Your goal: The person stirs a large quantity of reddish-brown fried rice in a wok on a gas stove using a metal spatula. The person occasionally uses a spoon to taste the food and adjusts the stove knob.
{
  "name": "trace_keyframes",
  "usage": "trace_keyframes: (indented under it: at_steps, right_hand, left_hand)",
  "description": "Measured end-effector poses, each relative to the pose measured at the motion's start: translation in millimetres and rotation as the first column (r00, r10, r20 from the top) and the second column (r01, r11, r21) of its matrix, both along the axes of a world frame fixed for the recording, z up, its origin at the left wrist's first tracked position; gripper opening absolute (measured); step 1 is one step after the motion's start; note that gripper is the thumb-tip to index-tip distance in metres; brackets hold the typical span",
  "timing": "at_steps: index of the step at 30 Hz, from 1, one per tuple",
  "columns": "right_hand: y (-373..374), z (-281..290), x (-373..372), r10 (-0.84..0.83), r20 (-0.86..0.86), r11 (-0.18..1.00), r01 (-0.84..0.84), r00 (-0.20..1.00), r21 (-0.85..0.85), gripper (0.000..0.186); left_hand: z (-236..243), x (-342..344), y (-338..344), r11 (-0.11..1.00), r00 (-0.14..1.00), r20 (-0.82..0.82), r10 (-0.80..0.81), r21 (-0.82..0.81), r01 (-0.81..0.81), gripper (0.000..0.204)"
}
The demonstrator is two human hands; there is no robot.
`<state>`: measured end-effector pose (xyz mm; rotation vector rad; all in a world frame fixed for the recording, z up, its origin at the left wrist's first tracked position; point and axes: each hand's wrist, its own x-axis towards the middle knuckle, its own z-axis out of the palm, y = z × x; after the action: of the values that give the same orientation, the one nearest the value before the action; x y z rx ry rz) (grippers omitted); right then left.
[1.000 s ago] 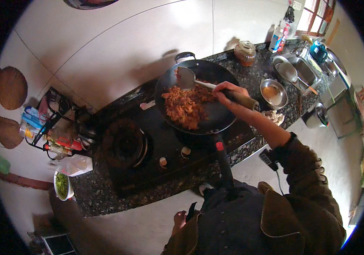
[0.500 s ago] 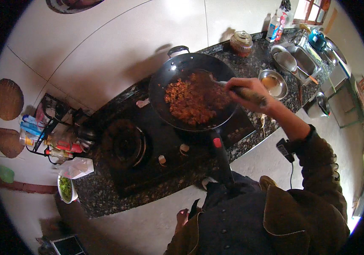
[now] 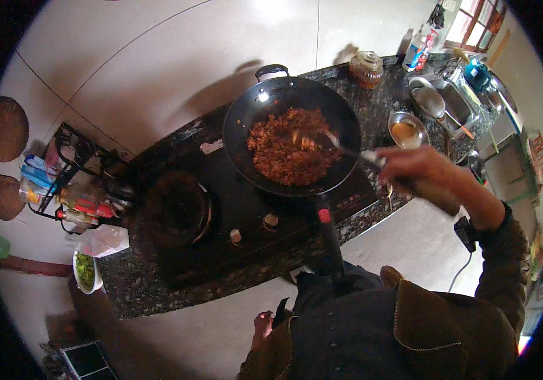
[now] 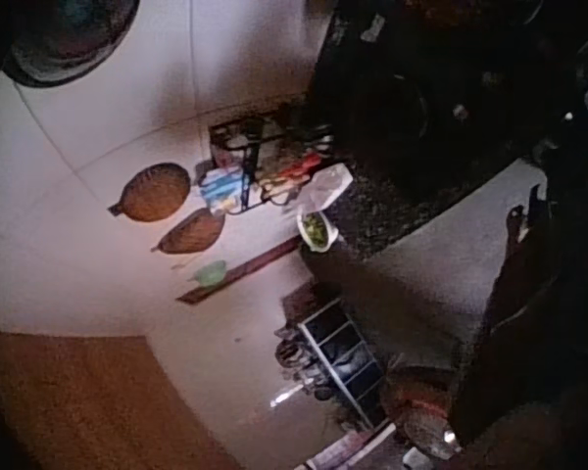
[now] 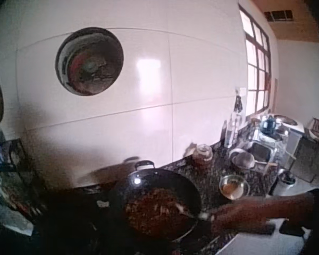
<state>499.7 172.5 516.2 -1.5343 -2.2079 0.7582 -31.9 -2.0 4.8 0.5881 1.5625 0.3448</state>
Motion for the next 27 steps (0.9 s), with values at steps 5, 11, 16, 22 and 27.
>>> trace_keyframes:
  at_steps: [5, 11, 16, 22, 27]
  right_hand:
    - [60.4, 10.1, 26.4, -0.298, -0.032, 0.91, 0.294, 0.954, 0.291, 0.011]
    - [106.4, -15.8, 71.8, -0.487, -0.312, 0.873, 0.467, 0.816, -0.14, 0.016]
    - [137.4, -80.0, 55.7, -0.474, -0.593, 0.87, 0.451, 0.651, -0.201, 0.018]
    - [144.0, -106.4, -11.5, -0.162, -0.416, 0.951, 0.254, 0.895, 0.177, 0.012]
    - [98.1, -79.2, -48.0, 0.307, 0.09, 0.893, -0.319, 0.947, 0.318, 0.023]
  left_hand:
    - [27.1, 3.4, 13.5, 0.982, 0.983, 0.171, -0.071, 0.184, 0.039, 0.022]
    - [47.0, 18.0, 6.2, 0.941, 0.981, -0.056, -0.185, 0.278, 0.193, 0.021]
    - [58.4, 17.0, -11.9, 0.995, 0.995, -0.071, -0.07, 0.065, 0.075, 0.019]
    - [40.1, 6.8, -27.8, 0.99, 0.995, 0.104, 0.002, 0.139, -0.017, 0.019]
    - [26.2, 0.1, -25.3, 0.96, 0.985, -0.06, -0.164, 0.22, 0.173, 0.023]
